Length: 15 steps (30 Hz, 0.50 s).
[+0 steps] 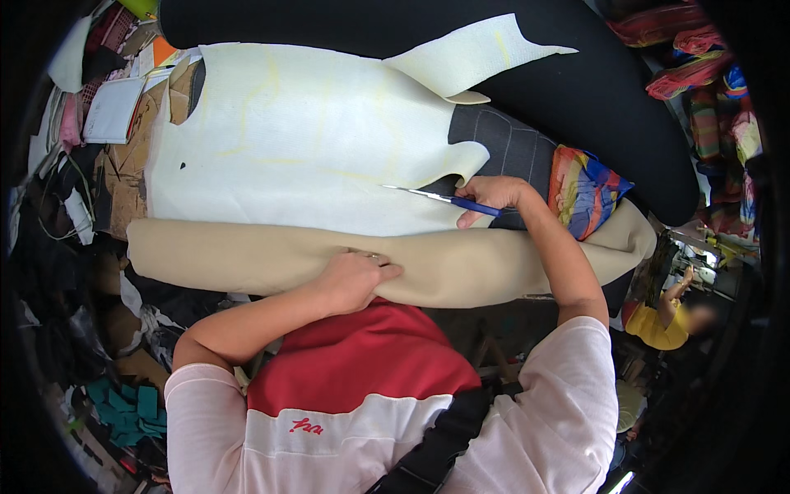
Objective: The person places a paper pattern on a roll of light-colored fabric, traces its outline with a yellow marker, then uses scissors to cut along the marked line. The cut piece is set aside, and the person continues to mark and organize materials on the worktable.
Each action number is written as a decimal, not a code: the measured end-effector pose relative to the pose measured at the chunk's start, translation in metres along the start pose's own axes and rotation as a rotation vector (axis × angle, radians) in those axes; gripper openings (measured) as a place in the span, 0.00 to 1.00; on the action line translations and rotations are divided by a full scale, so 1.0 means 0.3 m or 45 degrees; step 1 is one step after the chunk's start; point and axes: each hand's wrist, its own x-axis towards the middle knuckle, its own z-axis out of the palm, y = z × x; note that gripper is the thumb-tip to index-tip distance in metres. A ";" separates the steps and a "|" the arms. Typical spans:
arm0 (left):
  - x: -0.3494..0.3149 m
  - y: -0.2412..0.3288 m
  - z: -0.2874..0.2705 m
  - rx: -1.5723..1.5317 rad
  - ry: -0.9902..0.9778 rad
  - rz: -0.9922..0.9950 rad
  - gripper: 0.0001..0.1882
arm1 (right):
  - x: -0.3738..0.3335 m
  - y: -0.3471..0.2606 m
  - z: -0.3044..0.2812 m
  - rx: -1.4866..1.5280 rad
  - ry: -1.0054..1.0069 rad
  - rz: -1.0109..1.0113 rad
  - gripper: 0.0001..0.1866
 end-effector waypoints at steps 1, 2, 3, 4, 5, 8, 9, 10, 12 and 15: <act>0.006 -0.002 0.001 -0.104 -0.006 -0.006 0.26 | 0.000 -0.004 0.002 0.000 -0.015 0.001 0.37; 0.008 -0.001 0.004 -0.062 0.006 -0.007 0.26 | -0.001 -0.006 0.001 -0.025 -0.027 0.032 0.38; 0.007 0.001 0.010 -0.023 0.017 -0.011 0.27 | -0.004 -0.007 -0.001 -0.014 -0.037 -0.003 0.38; 0.001 0.005 0.015 0.044 0.013 -0.017 0.27 | -0.009 -0.007 -0.004 -0.024 -0.044 -0.006 0.38; -0.006 0.008 0.020 0.041 0.016 -0.031 0.28 | -0.015 -0.006 -0.007 -0.025 -0.040 -0.023 0.38; -0.032 0.018 0.030 0.085 0.020 -0.042 0.30 | -0.042 0.007 -0.011 0.005 -0.035 -0.104 0.37; -0.040 0.018 0.031 0.085 0.052 -0.030 0.30 | -0.049 0.012 -0.008 -0.025 -0.032 -0.114 0.34; -0.045 0.018 0.032 0.110 0.072 -0.032 0.31 | -0.053 0.016 -0.004 0.017 -0.040 -0.113 0.34; -0.049 0.018 0.035 0.096 0.114 -0.019 0.31 | -0.049 0.017 0.007 0.048 -0.060 -0.084 0.32; -0.046 0.018 0.038 0.081 0.106 -0.010 0.30 | -0.012 0.001 0.023 0.165 -0.039 -0.104 0.30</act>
